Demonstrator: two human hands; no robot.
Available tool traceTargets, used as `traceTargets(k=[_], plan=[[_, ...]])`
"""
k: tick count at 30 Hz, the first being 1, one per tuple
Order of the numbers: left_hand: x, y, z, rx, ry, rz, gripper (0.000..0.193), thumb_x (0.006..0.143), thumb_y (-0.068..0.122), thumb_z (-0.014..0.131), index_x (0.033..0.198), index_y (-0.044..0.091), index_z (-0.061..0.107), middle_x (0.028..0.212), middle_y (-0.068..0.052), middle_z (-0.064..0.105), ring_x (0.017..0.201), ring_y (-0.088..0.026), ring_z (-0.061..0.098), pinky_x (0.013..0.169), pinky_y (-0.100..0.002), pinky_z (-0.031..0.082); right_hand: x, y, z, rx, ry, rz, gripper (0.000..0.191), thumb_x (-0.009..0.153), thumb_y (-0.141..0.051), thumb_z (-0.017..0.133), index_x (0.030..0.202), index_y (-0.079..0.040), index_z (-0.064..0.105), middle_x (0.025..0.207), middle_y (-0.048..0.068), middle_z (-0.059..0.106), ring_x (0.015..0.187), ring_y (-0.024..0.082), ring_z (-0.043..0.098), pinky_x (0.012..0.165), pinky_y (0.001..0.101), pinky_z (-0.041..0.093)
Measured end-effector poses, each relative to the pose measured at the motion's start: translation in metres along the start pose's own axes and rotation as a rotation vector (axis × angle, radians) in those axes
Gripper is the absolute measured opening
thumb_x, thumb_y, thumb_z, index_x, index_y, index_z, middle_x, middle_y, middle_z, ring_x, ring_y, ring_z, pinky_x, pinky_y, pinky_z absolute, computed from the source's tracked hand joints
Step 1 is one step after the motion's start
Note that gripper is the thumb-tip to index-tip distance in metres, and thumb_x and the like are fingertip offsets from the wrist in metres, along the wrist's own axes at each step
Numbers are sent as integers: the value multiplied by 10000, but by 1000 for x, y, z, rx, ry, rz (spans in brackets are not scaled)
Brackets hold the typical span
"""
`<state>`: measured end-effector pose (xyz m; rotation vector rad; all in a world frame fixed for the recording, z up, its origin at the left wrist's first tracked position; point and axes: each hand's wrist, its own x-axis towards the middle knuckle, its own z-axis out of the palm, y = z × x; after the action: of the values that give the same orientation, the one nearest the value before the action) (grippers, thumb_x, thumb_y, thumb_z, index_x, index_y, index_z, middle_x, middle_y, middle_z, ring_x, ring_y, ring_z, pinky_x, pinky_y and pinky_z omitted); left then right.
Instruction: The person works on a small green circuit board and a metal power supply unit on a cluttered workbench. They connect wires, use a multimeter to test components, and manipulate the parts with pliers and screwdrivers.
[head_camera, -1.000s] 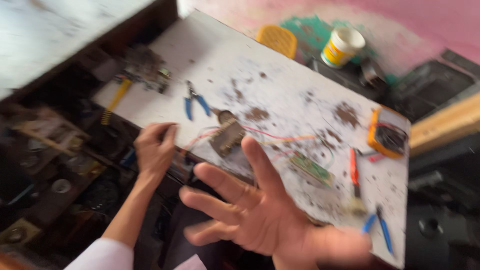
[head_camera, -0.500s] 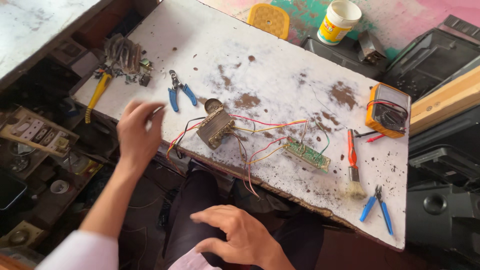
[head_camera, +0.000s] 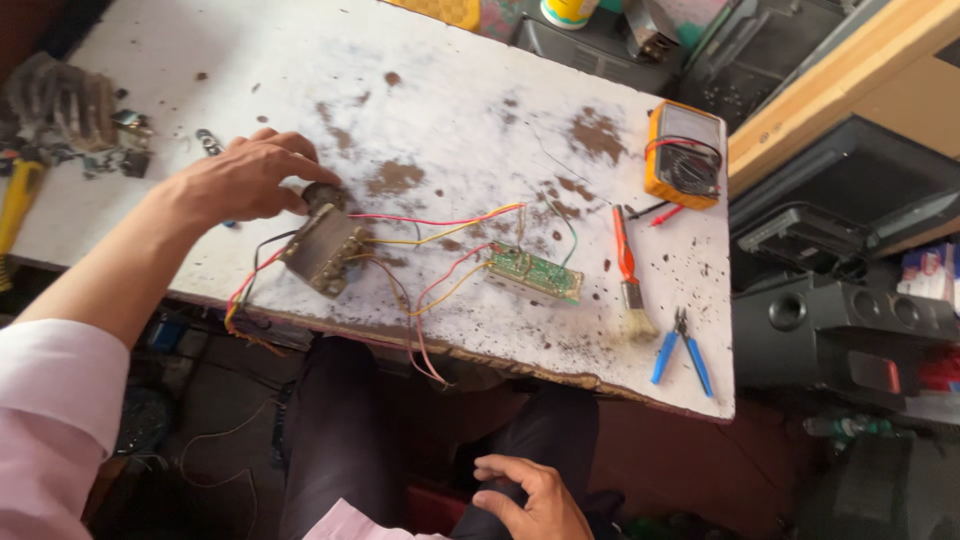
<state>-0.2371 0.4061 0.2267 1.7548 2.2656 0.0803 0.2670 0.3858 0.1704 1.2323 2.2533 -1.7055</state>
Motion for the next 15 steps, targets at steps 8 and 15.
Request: traceTargets(k=[8, 15], plan=[[9, -4, 2, 154, 251, -36, 635, 842, 139, 762, 1454, 218, 612, 1384, -85, 625, 1230, -283, 554, 1032, -459, 450, -1, -4, -3, -73, 136, -177, 400, 816, -182, 815, 1176, -35, 721, 1085, 123, 799, 1036, 202, 767, 908, 340, 589], [-57, 53, -10, -97, 1020, 138, 232, 1107, 28, 728, 1315, 29, 626, 1234, -169, 641, 1174, -315, 610, 1024, -407, 485, 2, -17, 1, 91, 548, -111, 213, 873, -126, 751, 1064, -52, 810, 747, 110, 795, 622, 172, 758, 585, 281, 590]])
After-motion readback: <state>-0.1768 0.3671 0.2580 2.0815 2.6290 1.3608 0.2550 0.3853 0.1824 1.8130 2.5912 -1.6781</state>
